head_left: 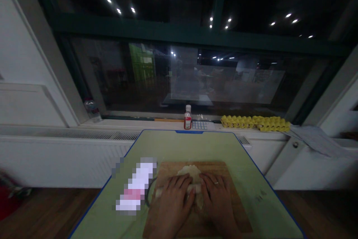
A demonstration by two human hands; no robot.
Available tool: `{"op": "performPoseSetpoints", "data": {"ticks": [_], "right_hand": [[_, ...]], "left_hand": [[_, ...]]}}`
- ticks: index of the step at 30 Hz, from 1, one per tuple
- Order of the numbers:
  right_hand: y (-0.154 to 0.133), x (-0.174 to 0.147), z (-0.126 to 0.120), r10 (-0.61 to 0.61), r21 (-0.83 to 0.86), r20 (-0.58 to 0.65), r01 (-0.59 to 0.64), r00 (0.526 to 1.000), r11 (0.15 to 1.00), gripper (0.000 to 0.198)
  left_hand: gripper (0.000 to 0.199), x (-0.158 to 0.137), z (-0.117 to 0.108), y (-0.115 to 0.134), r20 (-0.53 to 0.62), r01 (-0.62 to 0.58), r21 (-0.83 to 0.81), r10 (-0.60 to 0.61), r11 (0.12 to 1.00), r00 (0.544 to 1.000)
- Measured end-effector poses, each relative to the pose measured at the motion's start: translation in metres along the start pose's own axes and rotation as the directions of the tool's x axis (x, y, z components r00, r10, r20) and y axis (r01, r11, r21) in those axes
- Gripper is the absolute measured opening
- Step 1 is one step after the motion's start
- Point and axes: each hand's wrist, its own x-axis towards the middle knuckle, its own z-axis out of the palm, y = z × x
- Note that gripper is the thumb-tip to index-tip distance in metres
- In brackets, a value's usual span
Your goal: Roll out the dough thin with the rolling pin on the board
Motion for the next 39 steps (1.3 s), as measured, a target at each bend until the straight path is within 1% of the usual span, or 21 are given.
{"op": "performPoseSetpoints", "data": {"ticks": [8, 16, 25, 29, 32, 39], "right_hand": [[-0.0008, 0.002, -0.0028, 0.034, 0.012, 0.027, -0.035, 0.999, 0.999, 0.028], [-0.0035, 0.0031, -0.0048, 0.033, -0.046, 0.032, -0.032, 0.999, 0.998, 0.029], [-0.0033, 0.0038, -0.0065, 0.035, -0.003, 0.038, -0.035, 0.999, 0.999, 0.03], [-0.0023, 0.0031, -0.0055, 0.043, -0.007, 0.064, -0.042, 0.997, 0.999, 0.03], [-0.0017, 0.0027, -0.0044, 0.055, -0.01, 0.067, -0.054, 0.996, 0.998, 0.03], [-0.0016, 0.0022, -0.0045, 0.016, -0.05, 0.05, -0.013, 0.999, 0.999, 0.031]], "left_hand": [[0.032, 0.0012, -0.0017, 0.0012, 0.015, 0.006, 0.01, -0.006, 1.0, 1.0], [0.032, 0.0009, -0.0035, 0.0019, 0.016, 0.002, 0.023, -0.002, 1.0, 1.0], [0.032, 0.0016, -0.0016, 0.001, -0.031, -0.019, 0.023, 0.02, 1.0, 0.999], [0.032, 0.0011, -0.0039, 0.0025, 0.006, -0.007, 0.018, 0.007, 1.0, 1.0], [0.033, 0.0005, -0.0037, 0.0022, 0.008, 0.001, 0.017, -0.001, 1.0, 1.0], [0.033, 0.0004, 0.0015, -0.0008, 0.0, 0.003, 0.002, -0.003, 1.0, 1.0]]}}
